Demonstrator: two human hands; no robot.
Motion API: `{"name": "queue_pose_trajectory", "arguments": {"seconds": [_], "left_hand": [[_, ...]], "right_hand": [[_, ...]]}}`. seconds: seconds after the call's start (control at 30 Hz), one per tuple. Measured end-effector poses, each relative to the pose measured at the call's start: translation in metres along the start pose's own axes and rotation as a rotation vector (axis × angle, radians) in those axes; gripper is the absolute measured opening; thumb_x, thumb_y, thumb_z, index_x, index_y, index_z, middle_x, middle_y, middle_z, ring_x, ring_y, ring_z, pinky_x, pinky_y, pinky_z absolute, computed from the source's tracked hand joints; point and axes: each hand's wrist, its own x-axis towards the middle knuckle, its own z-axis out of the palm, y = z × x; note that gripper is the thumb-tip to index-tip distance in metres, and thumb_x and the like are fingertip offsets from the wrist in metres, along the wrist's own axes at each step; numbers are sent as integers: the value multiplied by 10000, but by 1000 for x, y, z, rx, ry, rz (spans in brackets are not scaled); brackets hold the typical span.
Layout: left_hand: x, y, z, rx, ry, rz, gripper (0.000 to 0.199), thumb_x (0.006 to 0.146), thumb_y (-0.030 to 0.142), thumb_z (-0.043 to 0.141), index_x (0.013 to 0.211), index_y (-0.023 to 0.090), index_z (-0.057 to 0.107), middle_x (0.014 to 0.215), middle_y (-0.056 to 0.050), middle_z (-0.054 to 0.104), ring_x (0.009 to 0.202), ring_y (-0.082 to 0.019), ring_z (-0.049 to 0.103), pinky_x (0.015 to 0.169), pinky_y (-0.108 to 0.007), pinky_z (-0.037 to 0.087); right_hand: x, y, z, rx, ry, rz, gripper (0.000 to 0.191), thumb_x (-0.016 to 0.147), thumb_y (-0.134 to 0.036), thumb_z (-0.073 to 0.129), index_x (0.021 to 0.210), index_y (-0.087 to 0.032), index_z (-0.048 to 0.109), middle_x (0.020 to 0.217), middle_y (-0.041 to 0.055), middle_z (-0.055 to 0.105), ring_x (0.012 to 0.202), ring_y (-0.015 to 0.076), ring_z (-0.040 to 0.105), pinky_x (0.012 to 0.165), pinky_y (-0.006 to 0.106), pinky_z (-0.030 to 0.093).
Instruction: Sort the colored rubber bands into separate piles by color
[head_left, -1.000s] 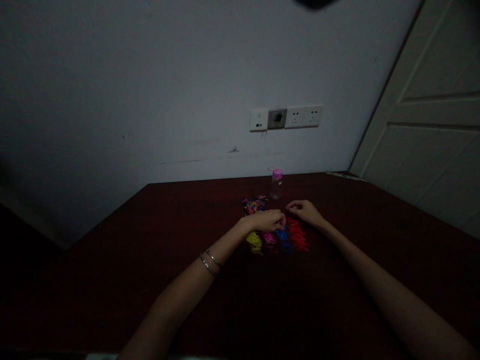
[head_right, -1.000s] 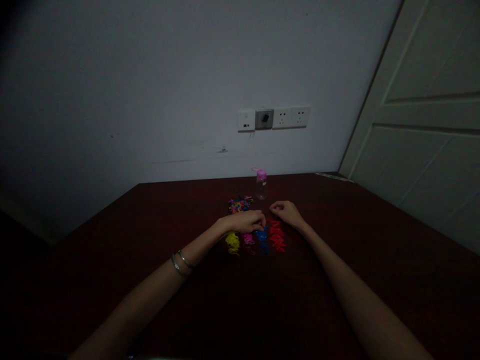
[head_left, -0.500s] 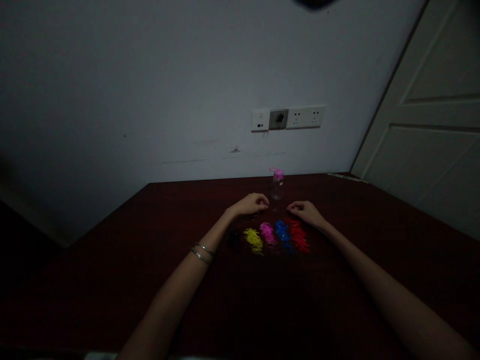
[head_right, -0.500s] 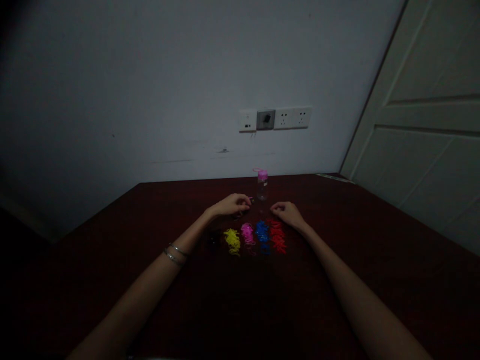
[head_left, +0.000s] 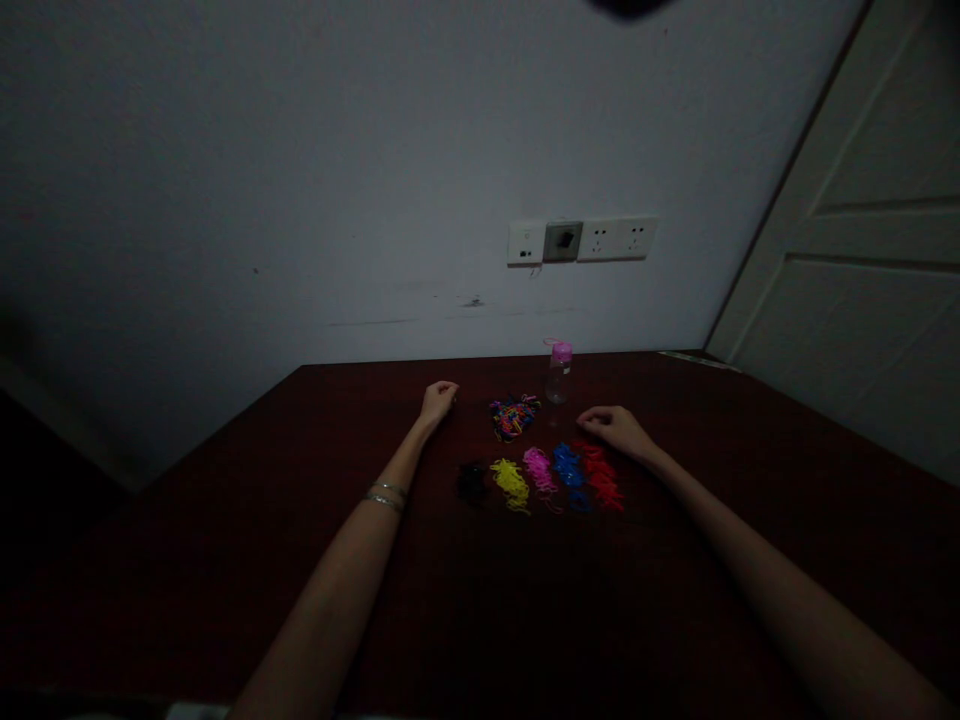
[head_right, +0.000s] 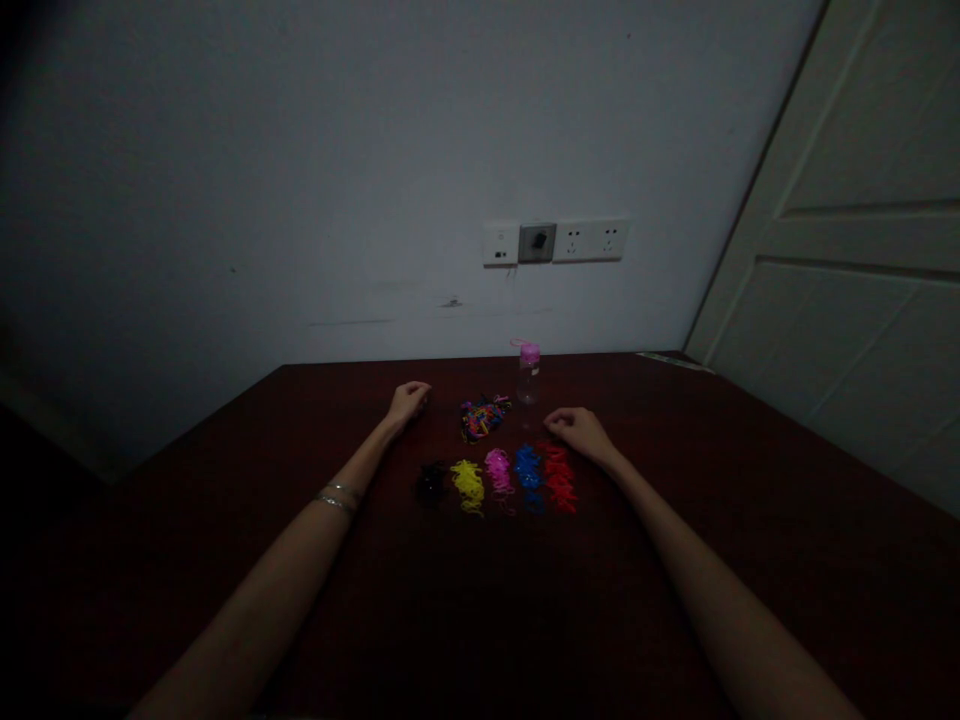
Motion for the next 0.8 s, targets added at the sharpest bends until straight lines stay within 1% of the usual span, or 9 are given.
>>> {"name": "queue_pose_trajectory", "arguments": {"seconds": [0.1,0.17,0.3,0.37,0.47,0.6,0.8], "left_hand": [[-2,-2,1,-12,-3,27,225,709,288,503,805,112,606,499,35,485,421,-58,395,456,-178,323],[-1,-2,2,2,-4,44,218,705,280,509,792,107,608,502,30,493,438,-62,416,474,-180,339],[-1,-3,3,18,3,64,220,701,265,512,799,98,617,512,22,514,483,-79,463,515,-189,367],[-2,-3,3,30,8,71,216,701,258,512,797,98,621,519,19,523,496,-85,476,525,-193,373],[-3,-4,3,42,10,78,202,699,241,512,793,100,623,528,16,531,506,-88,485,527,-193,375],[-3,-6,3,37,2,89,192,701,213,498,797,100,621,517,22,510,493,-82,471,502,-185,358],[-2,-9,3,52,0,86,191,694,168,477,803,101,618,508,23,494,484,-76,457,475,-172,343]], "right_hand": [[-2,-18,-11,-2,-101,-6,321,658,-397,554,791,-125,658,514,-12,526,479,95,431,470,221,325],[-7,-36,-21,-30,-225,-20,305,633,-402,587,764,-138,668,491,-22,505,458,85,400,457,221,300],[-21,-73,-33,-101,-530,-63,232,599,-350,624,712,-159,695,509,-4,544,462,87,415,452,222,290],[-27,-83,-33,-135,-601,-65,195,580,-309,632,697,-167,698,534,2,573,475,95,443,454,219,304],[-32,-88,-26,-208,-654,-40,142,557,-233,611,660,-174,689,548,2,596,489,108,478,462,219,331],[-34,-91,-14,-302,-685,-20,149,528,-170,569,634,-173,674,540,-1,595,480,112,487,455,221,340],[-38,-97,-7,-403,-666,-1,155,521,-140,530,612,-168,652,523,5,579,452,104,473,428,219,322]]}}
